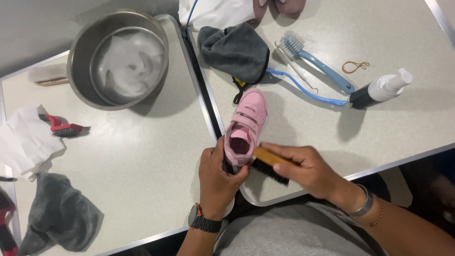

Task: A person is cleaning a small pink shoe using a wooden-handled brush on a service counter.

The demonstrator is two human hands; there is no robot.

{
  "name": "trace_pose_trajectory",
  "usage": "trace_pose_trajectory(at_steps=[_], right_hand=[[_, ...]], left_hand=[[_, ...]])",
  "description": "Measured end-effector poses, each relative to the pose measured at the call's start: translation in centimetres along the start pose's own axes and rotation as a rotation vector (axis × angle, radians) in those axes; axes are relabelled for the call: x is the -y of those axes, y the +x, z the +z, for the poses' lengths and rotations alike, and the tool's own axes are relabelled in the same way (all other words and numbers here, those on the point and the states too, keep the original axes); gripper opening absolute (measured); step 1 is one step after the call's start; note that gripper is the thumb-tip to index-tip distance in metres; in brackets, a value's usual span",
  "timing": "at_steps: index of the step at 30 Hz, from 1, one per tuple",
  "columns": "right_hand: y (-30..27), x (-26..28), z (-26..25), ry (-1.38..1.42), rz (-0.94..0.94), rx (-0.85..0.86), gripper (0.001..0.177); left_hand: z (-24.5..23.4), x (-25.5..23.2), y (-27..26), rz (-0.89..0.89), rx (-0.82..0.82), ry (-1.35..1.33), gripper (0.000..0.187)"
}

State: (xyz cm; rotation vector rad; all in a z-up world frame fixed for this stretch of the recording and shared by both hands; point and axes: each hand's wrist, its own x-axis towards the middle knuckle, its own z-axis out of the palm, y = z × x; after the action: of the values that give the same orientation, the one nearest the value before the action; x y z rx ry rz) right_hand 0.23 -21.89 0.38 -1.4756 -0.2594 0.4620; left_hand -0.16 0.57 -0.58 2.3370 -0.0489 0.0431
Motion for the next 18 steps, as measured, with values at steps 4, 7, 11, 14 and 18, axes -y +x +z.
trace_pose_trajectory(at_steps=[4, 7, 11, 14, 18], right_hand=[[1.6, 0.4, -0.4, -0.169, -0.075, -0.271, 0.063], [2.6, -0.1, 0.3, -0.272, -0.278, -0.385, 0.057], [0.9, -0.7, 2.3, -0.399, -0.223, -0.291, 0.058], [0.2, 0.1, 1.8, -0.306, -0.170, -0.233, 0.054], [-0.5, 0.4, 0.0, 0.031, -0.099, -0.160, 0.047]], left_hand=[[0.0, 0.0, 0.0, 0.014, 0.000, 0.037, 0.067], [0.0, -0.4, 0.1, -0.053, -0.046, -0.103, 0.081], [0.5, -0.1, -0.2, -0.057, -0.061, -0.106, 0.083], [0.5, 0.0, -0.1, -0.066, -0.052, -0.109, 0.084], [0.2, 0.2, -0.2, -0.079, -0.022, -0.127, 0.084]])
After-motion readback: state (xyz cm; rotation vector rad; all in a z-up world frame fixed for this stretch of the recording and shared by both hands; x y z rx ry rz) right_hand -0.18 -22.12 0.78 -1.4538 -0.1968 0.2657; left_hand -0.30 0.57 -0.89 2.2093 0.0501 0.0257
